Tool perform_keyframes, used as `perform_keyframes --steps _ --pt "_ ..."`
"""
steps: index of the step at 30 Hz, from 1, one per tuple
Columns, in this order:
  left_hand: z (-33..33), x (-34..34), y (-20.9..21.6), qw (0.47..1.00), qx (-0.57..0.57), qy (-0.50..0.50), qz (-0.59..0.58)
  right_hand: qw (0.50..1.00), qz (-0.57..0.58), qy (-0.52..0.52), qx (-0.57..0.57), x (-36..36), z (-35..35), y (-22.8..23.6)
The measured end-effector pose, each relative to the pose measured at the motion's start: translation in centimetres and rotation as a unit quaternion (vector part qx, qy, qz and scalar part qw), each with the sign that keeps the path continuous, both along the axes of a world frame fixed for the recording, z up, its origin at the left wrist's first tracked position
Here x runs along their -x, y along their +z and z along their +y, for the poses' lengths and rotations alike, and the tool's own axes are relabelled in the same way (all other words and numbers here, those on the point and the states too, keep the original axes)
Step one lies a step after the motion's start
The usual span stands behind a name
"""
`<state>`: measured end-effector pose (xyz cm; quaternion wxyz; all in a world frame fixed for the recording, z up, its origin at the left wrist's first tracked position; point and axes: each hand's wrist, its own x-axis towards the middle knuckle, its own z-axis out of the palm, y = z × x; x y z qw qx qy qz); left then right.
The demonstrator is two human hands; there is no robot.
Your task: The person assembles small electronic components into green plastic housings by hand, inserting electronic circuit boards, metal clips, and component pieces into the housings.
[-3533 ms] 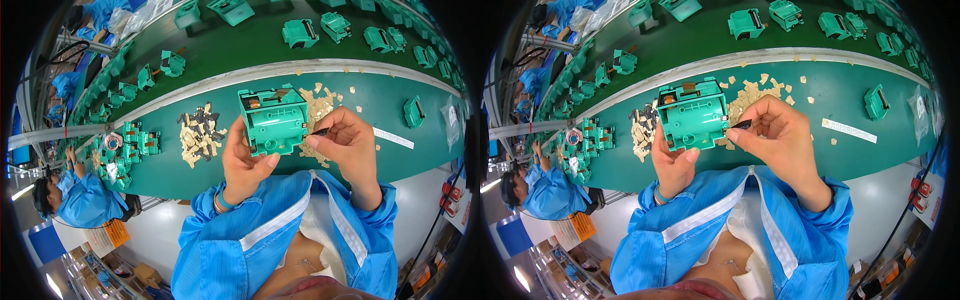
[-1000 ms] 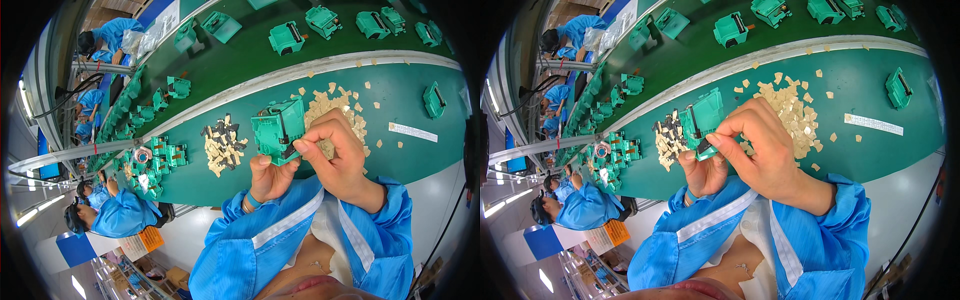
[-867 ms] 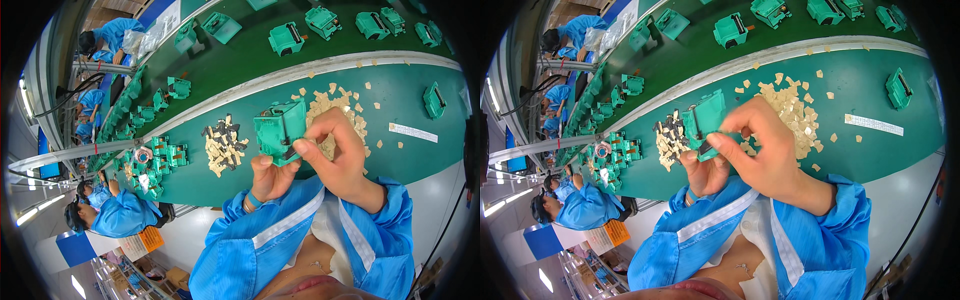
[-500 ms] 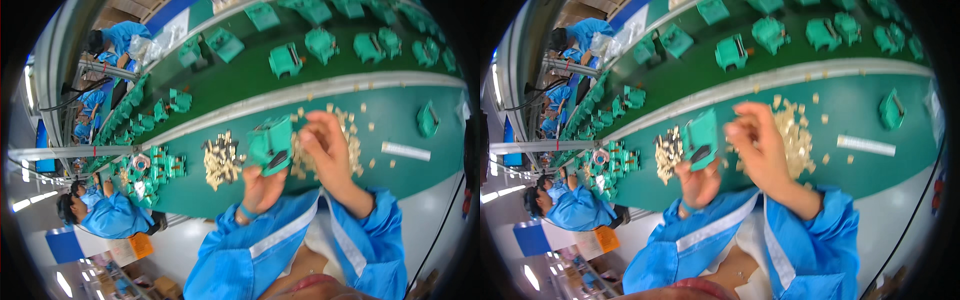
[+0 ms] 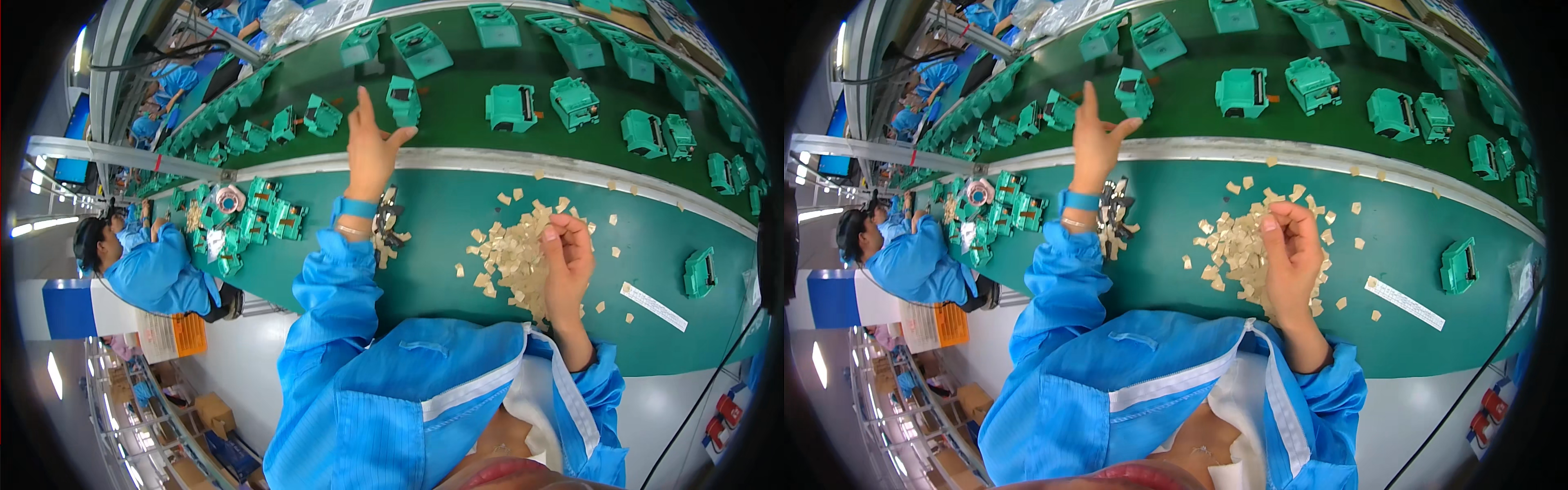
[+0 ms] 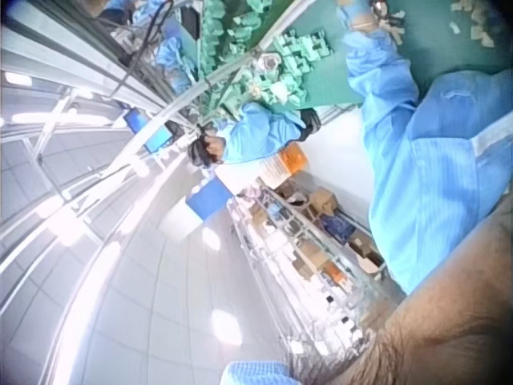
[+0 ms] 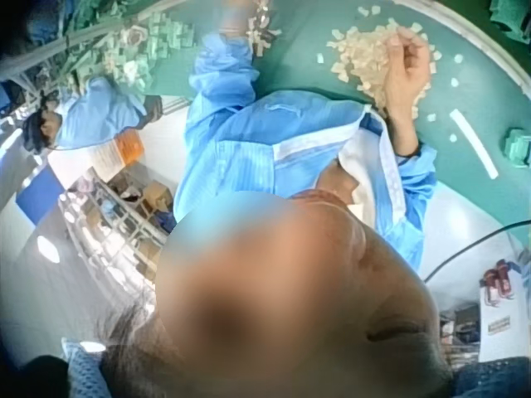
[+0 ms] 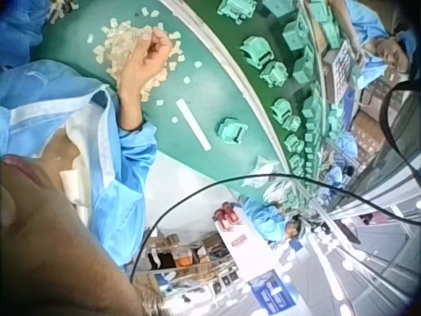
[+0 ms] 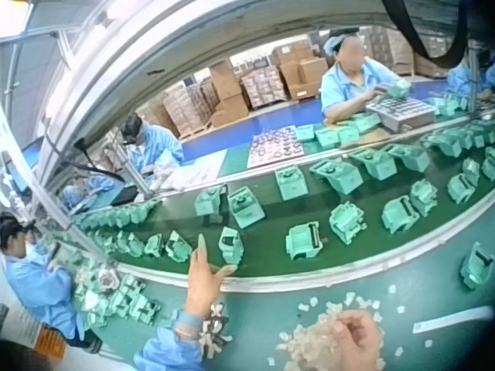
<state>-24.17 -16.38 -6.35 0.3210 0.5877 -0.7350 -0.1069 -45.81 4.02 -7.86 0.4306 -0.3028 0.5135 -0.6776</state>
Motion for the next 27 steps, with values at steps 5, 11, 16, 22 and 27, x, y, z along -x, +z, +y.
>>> perform_keyframes --steps 5,11,16,22,27 --pt "7.9 -3.3 3.1 0.997 0.061 0.013 -0.049 0.999 0.029 -0.02 -0.012 1.2 0.5 0.0" --pt "11.9 -5.3 -1.7 0.992 -0.046 -0.049 -0.104 0.998 0.059 0.026 -0.006 0.2 0.2 0.2" --pt "11.6 -6.5 -1.7 0.995 -0.035 -0.071 -0.06 0.997 0.073 0.029 -0.003 -0.4 0.6 0.4" --pt "12.6 -5.1 1.8 0.939 -0.194 -0.019 0.283 0.989 0.067 0.131 -0.025 -2.4 0.7 2.9" --pt "14.8 -1.9 2.6 0.817 -0.298 -0.076 0.488 0.964 0.132 0.229 -0.027 -5.2 -0.6 4.0"
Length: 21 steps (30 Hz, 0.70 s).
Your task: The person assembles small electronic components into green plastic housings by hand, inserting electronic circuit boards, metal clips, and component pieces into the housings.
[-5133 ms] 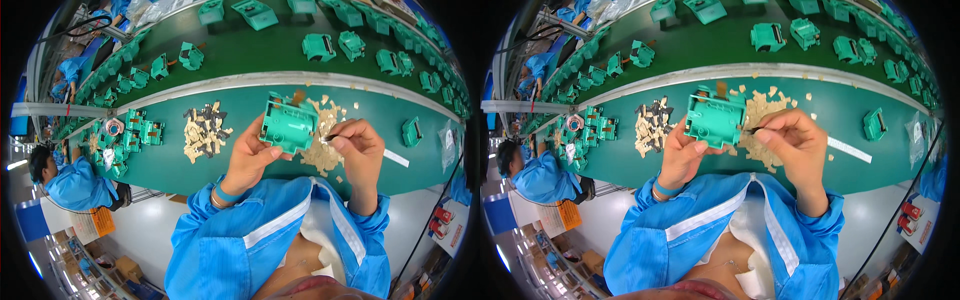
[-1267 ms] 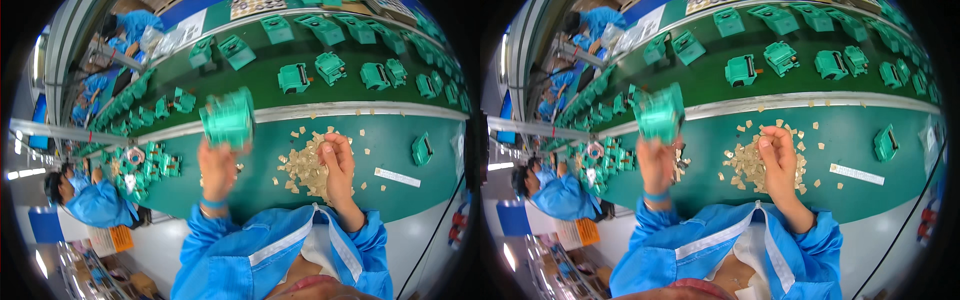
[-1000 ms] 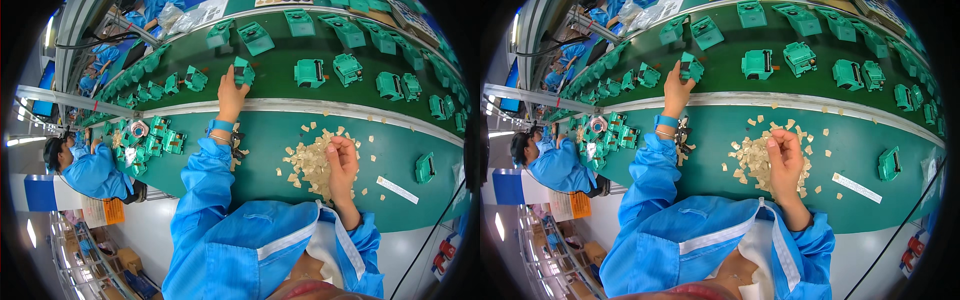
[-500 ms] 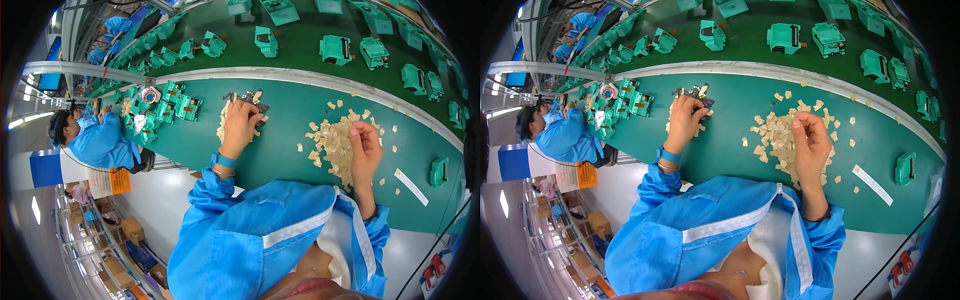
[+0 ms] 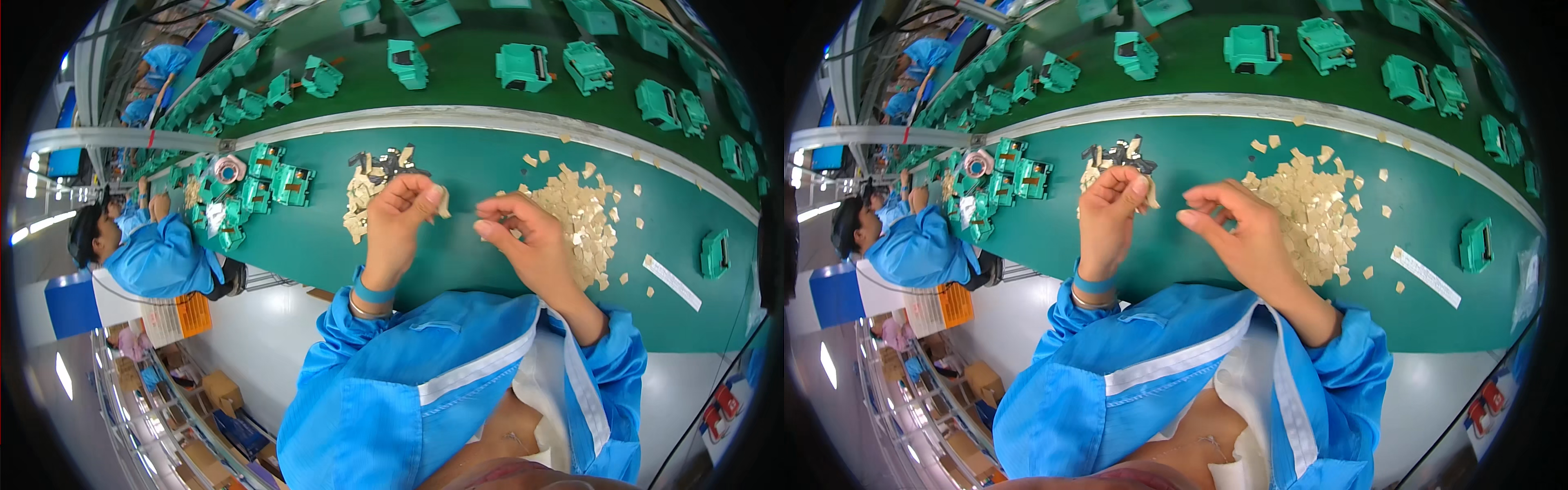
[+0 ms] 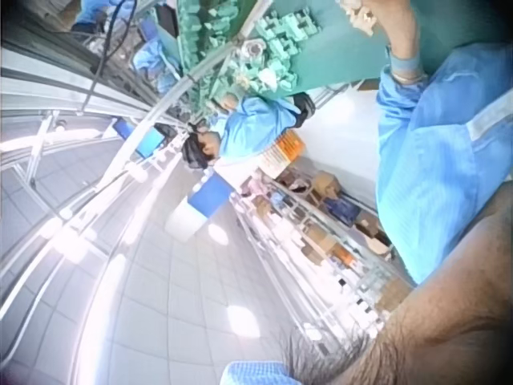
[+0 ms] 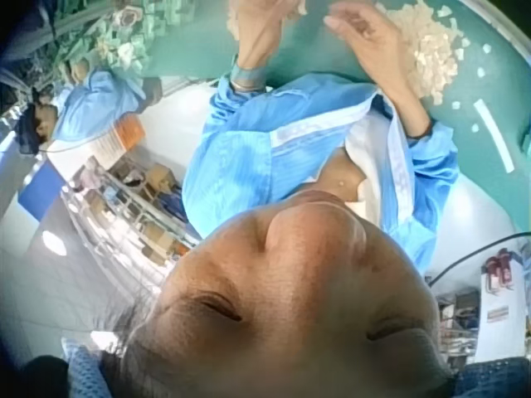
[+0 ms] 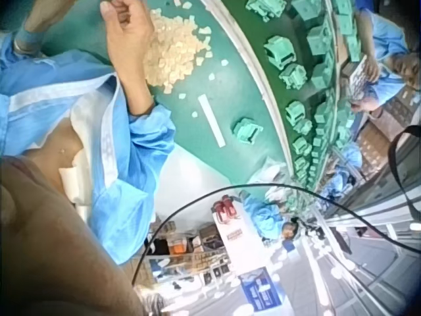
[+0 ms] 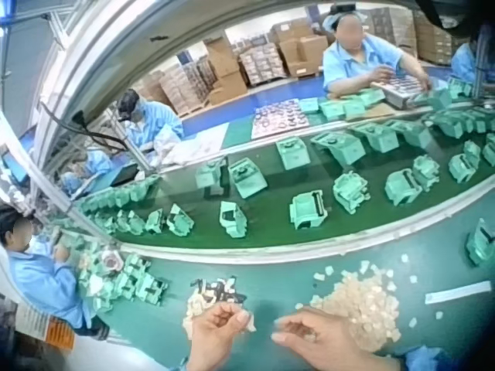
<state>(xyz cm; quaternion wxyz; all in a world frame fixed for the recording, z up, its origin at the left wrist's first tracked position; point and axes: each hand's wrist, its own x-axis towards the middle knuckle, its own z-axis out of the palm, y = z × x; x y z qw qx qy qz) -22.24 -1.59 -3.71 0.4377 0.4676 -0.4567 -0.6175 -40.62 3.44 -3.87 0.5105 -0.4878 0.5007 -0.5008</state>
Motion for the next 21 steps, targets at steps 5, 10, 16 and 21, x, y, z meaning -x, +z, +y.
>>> perform_keyframes --steps 5,10,16,21 --pt "1.9 3.2 1.2 0.997 0.025 -0.051 -0.043 0.991 -0.126 -0.013 -0.047 0.3 -0.5 -0.3" --pt "2.3 4.5 1.9 0.958 0.22 -0.062 -0.172 0.976 -0.199 -0.016 -0.085 1.1 0.1 0.4" --pt "2.2 4.7 1.3 0.751 0.544 -0.042 -0.372 0.944 -0.296 -0.084 -0.123 1.4 1.3 0.5" --pt "2.0 4.9 1.9 0.71 0.583 -0.054 -0.392 0.896 -0.41 -0.03 -0.169 2.4 2.2 0.3"
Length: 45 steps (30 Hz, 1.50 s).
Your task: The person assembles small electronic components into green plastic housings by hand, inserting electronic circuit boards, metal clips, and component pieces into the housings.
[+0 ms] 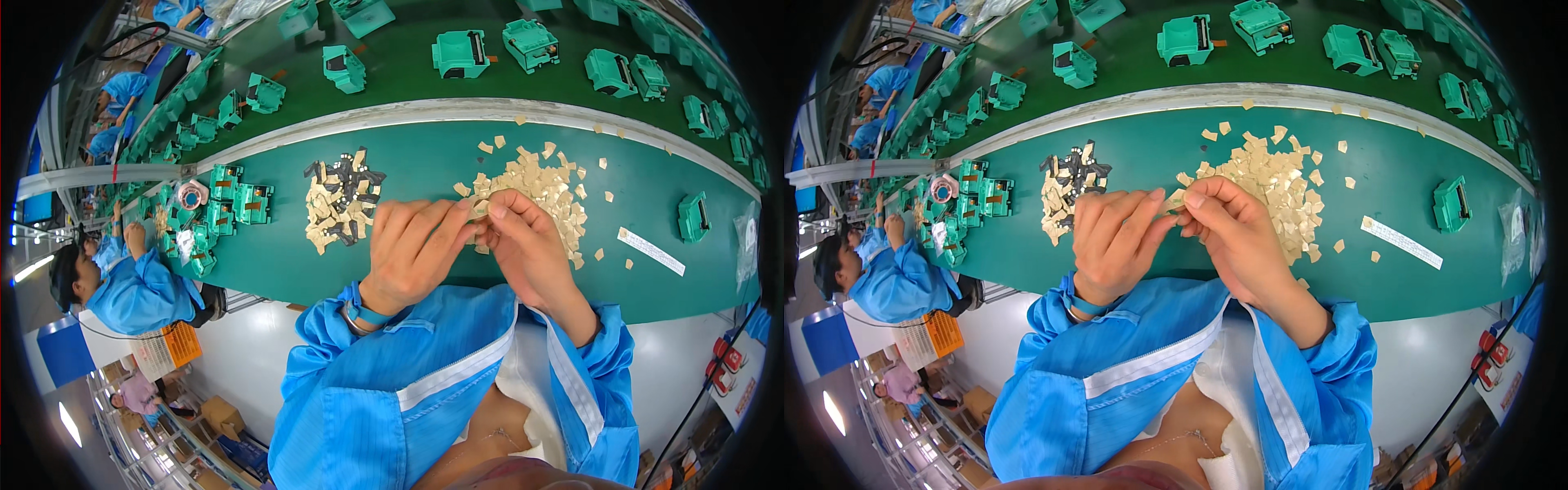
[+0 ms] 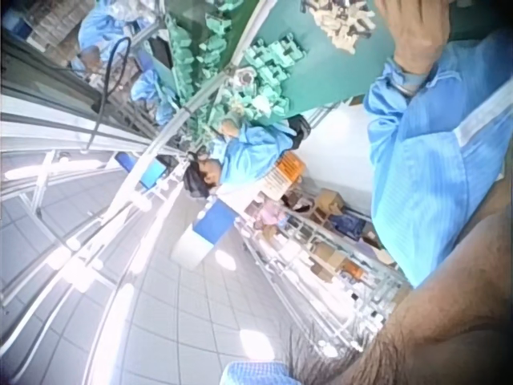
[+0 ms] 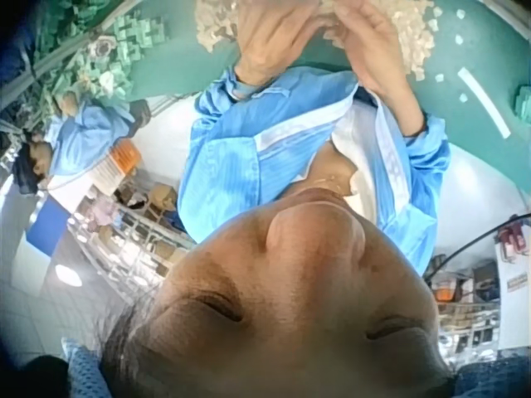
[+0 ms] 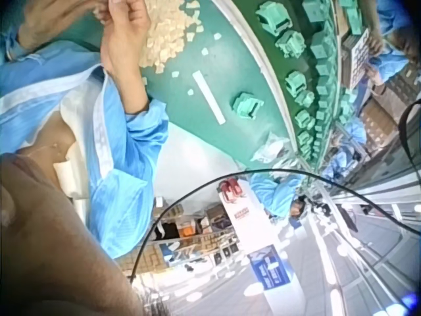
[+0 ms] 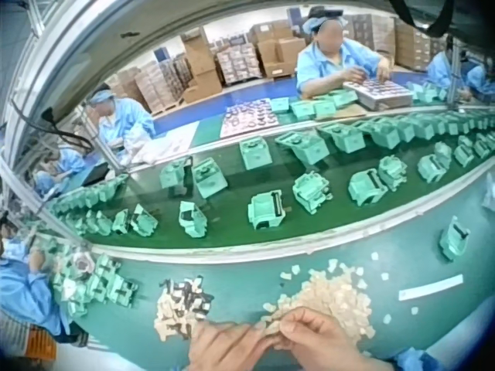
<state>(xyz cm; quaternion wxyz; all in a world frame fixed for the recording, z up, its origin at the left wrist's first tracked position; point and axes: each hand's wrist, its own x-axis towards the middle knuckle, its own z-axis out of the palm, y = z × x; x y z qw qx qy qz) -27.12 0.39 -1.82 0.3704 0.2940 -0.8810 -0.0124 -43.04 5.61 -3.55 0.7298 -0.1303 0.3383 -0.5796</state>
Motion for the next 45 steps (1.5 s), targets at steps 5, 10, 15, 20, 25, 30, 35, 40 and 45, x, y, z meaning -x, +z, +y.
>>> perform_keyframes --steps 5,10,15,20,25,30,35,40,45 --pt "0.6 0.3 0.2 0.997 0.034 0.045 -0.046 1.0 0.006 -0.01 -0.014 0.1 0.5 0.1" --pt "0.0 0.0 1.1 0.986 0.116 0.026 -0.114 0.992 0.12 0.038 0.033 1.3 0.9 0.9" --pt "0.2 0.1 1.5 0.994 0.06 -0.03 -0.091 0.972 0.207 0.095 0.059 2.4 0.6 1.7" --pt "0.5 0.7 1.0 0.99 -0.088 -0.094 0.049 0.91 0.37 -0.041 0.182 1.5 1.3 0.8" --pt "1.0 1.1 1.1 0.968 -0.195 -0.122 0.103 0.847 0.437 -0.106 0.282 1.6 0.7 0.8" --pt "0.8 1.1 1.4 0.967 -0.202 -0.125 0.089 0.766 0.499 -0.106 0.392 2.8 0.2 0.4" --pt "0.8 1.4 1.2 0.954 -0.246 -0.123 0.119 0.645 0.591 -0.163 0.456 3.1 0.0 -0.2" --pt "0.2 1.0 1.5 0.978 -0.188 -0.053 0.067 0.655 0.613 -0.102 0.429 4.4 1.3 -0.3" --pt "0.4 1.5 1.6 0.972 -0.201 -0.061 0.103 0.617 0.672 -0.118 0.393 4.2 0.8 0.5"
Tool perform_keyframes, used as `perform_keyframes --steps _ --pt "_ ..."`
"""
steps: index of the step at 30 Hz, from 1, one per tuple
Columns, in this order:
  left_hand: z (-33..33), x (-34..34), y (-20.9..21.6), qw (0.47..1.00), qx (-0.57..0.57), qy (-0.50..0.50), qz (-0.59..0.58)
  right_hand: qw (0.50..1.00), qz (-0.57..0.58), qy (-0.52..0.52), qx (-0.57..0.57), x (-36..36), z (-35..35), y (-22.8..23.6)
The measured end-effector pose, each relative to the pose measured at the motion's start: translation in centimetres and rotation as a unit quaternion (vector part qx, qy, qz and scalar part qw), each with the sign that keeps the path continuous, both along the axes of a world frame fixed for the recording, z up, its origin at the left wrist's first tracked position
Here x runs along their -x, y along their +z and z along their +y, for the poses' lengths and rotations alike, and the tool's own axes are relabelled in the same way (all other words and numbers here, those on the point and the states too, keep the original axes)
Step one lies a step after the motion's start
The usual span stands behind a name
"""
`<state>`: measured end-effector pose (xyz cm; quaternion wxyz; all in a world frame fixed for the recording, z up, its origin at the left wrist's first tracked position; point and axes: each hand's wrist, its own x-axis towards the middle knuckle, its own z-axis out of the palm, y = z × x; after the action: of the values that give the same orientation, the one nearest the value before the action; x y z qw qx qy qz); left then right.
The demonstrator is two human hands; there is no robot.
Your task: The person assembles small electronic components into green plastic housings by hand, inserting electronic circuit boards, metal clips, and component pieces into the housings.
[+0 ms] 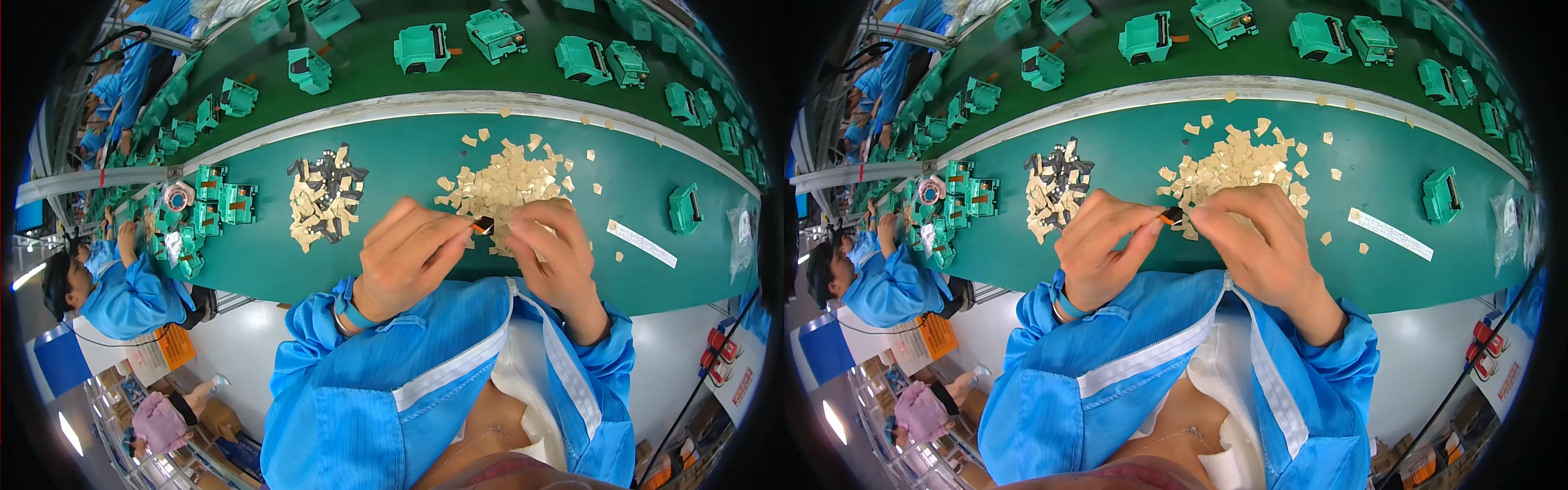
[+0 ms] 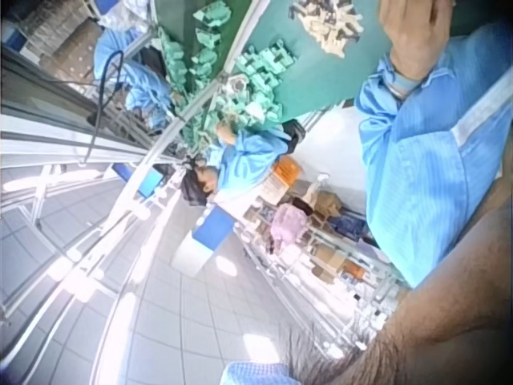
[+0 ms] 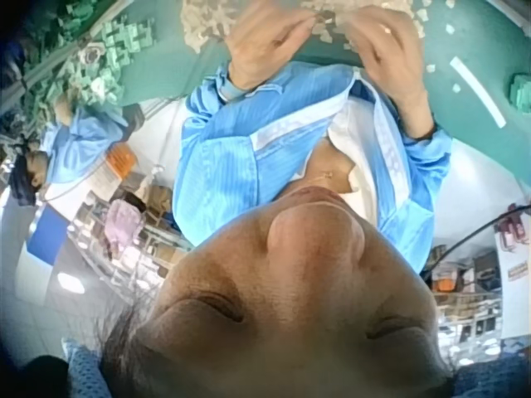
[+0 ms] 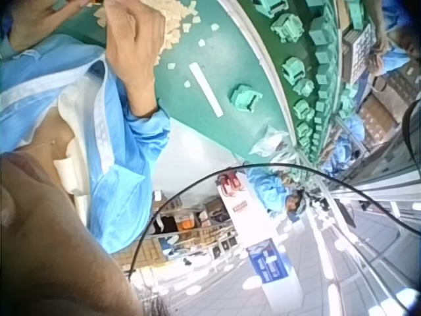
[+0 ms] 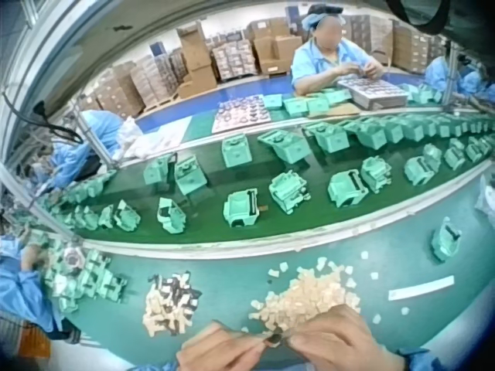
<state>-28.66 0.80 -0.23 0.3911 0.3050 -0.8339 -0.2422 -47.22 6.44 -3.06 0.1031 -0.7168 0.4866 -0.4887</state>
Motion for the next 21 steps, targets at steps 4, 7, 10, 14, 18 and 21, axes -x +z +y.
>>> perform_keyframes --steps 4,7,10,14,18,21 --pt "0.2 0.1 -0.1 0.998 -0.049 -0.017 0.024 0.992 0.036 0.008 0.121 -0.2 -1.3 0.9" --pt "0.4 -0.2 0.5 0.979 -0.197 -0.033 0.03 0.985 0.065 0.013 0.16 -0.1 -1.8 0.4" --pt "0.4 -0.6 -0.4 0.938 -0.324 -0.07 0.105 0.98 0.068 0.018 0.187 -0.1 -2.0 0.4" --pt "0.2 -0.5 0.0 0.898 -0.423 -0.061 0.103 0.978 0.081 0.026 0.192 -0.1 -2.2 0.4" --pt "0.2 -0.4 -0.1 0.89 -0.439 -0.064 0.102 0.977 0.078 0.027 0.198 0.0 -2.4 0.4" --pt "0.2 -0.2 -0.4 0.886 -0.446 -0.045 0.119 0.983 0.068 0.035 0.167 0.1 -2.0 0.4"
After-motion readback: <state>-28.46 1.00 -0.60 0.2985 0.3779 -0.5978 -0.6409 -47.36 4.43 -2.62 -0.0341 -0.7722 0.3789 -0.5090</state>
